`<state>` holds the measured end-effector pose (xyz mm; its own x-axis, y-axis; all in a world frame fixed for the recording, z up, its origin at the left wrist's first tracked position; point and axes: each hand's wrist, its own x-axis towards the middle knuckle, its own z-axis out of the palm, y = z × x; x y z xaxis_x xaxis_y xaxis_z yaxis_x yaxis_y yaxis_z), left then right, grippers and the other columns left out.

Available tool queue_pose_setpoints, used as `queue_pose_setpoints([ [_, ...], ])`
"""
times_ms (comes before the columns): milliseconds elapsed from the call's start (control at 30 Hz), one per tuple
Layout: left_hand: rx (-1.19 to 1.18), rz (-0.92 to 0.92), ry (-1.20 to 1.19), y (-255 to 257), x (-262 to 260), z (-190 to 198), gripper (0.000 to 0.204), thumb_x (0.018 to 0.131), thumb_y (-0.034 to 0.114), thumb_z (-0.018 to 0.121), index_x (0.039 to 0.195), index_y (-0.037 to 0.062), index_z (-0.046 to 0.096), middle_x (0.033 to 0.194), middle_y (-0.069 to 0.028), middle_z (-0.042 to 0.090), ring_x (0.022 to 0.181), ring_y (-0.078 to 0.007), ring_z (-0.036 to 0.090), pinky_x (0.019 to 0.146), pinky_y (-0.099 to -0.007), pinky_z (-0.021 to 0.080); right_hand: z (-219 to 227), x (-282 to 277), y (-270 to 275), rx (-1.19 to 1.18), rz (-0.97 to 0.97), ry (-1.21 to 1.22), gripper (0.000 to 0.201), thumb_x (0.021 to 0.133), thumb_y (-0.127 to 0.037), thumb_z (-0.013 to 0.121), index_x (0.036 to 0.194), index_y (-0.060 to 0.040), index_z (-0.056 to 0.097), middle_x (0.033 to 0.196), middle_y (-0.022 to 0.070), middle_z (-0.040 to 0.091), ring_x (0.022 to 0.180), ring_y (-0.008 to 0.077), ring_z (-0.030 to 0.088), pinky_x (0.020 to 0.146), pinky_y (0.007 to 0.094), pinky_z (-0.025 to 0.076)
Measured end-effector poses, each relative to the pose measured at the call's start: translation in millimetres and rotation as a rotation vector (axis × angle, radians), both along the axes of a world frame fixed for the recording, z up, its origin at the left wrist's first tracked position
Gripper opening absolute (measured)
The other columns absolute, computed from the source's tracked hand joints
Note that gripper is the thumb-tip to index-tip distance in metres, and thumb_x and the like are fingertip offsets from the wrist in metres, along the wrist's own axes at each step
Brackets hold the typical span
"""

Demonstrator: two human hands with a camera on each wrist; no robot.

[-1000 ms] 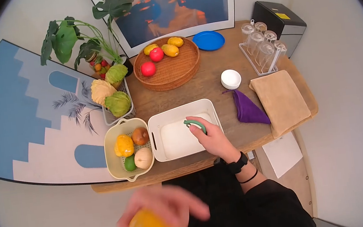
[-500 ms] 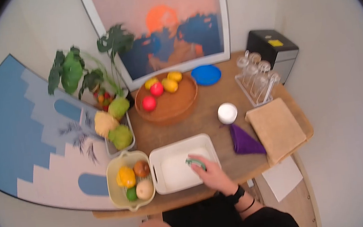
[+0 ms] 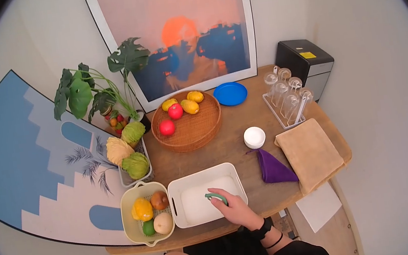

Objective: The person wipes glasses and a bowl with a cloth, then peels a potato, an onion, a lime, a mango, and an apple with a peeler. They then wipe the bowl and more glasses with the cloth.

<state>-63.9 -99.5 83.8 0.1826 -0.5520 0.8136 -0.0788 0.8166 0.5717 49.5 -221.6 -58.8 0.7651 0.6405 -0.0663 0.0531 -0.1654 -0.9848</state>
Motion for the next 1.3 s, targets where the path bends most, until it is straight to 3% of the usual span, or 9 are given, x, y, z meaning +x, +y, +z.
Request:
queue_pose_setpoints([
  [267,-0.378,0.258,0.216,-18.9,-6.7,14.3,0.070,0.090,0.046,0.071,0.126,-0.0136,0.061,0.134,-0.0348,0.056,0.109,-0.0375,0.069,0.093,-0.0337,0.055,-9.7,-10.4,3.7,0.032,0.016,0.029,0.037,0.103,-0.021,0.057,0.139,-0.0118,0.058,0.075,-0.0072,0.049,0.063,0.0036,0.044,0.057,0.0219,0.040],
  [467,-0.457,0.113,0.217,-24.0,-12.9,36.9,0.054,0.097,0.033,0.068,0.126,-0.0123,0.061,0.137,-0.0355,0.053,0.106,-0.0338,0.069,0.089,-0.0302,0.055,-11.2,-8.3,12.7,0.047,0.033,0.007,0.036,0.104,-0.019,0.056,0.139,-0.0100,0.058,0.076,-0.0071,0.048,0.063,0.0028,0.041,0.056,0.0209,0.037],
  [567,-0.381,0.189,0.472,3.7,-19.7,1.6,0.094,0.081,0.062,0.072,0.139,-0.0087,0.050,0.139,-0.0413,0.045,0.100,-0.0419,0.065,0.084,-0.0446,0.055,-9.3,-4.1,12.3,0.071,0.022,0.044,0.036,0.104,-0.020,0.056,0.138,-0.0096,0.058,0.078,-0.0067,0.049,0.064,0.0024,0.041,0.056,0.0206,0.037],
  [633,-0.273,0.189,0.712,29.9,-9.3,-25.6,0.089,0.084,0.060,0.071,0.144,-0.0011,0.046,0.139,-0.0357,0.048,0.101,-0.0367,0.064,0.080,-0.0452,0.055,-3.8,0.0,6.8,0.028,0.013,0.067,0.038,0.103,-0.025,0.059,0.138,-0.0099,0.058,0.080,0.0013,0.061,0.068,0.0091,0.051,0.065,0.0266,0.046],
  [700,-0.318,0.556,0.917,36.5,-1.8,-70.1,0.077,0.091,0.055,0.066,0.145,0.0039,0.045,0.137,-0.0267,0.054,0.111,-0.0360,0.061,0.088,-0.0454,0.053,-1.1,1.9,4.4,0.043,-0.063,0.085,0.038,0.103,-0.024,0.058,0.138,-0.0107,0.058,0.076,-0.0011,0.059,0.064,0.0080,0.049,0.061,0.0253,0.044],
  [767,-0.300,0.859,1.263,42.5,9.2,-90.1,0.041,0.105,0.041,0.052,0.134,0.0115,0.053,0.125,-0.0166,0.061,0.112,-0.0324,0.060,0.094,-0.0445,0.051,0.2,1.0,2.1,0.036,-0.072,0.066,0.038,0.103,-0.022,0.058,0.139,-0.0116,0.058,0.072,0.0004,0.058,0.063,0.0081,0.050,0.060,0.0260,0.044],
  [900,-0.329,0.972,1.467,48.9,23.4,-153.1,0.045,0.104,0.047,0.052,0.132,0.0114,0.053,0.120,-0.0109,0.062,0.110,-0.0275,0.060,0.098,-0.0445,0.049,-0.9,-10.9,10.7,0.026,-0.094,-0.257,0.045,0.099,-0.017,0.062,0.143,-0.0135,0.055,0.065,0.0082,0.056,0.057,0.0146,0.054,0.058,0.0299,0.046],
  [1000,-0.311,0.921,1.481,49.3,28.3,-178.0,0.045,0.104,0.053,0.048,0.123,0.0129,0.056,0.108,-0.0045,0.064,0.102,-0.0222,0.061,0.090,-0.0384,0.051,-3.4,-23.6,16.6,-0.077,0.059,-0.475,0.060,0.091,-0.016,0.069,0.148,-0.0141,0.049,0.070,0.0141,0.065,0.064,0.0324,0.067,0.059,0.0355,0.051],
  [1300,-0.277,0.870,1.523,40.4,24.6,-167.1,0.045,0.106,0.053,0.043,0.123,0.0150,0.058,0.111,-0.0014,0.064,0.098,-0.0167,0.060,0.086,-0.0355,0.052,-13.1,-21.7,29.1,-0.079,0.009,-0.621,0.061,0.092,-0.016,0.067,0.149,-0.0150,0.048,0.084,0.0187,0.069,0.068,0.0368,0.069,0.062,0.0380,0.053],
])
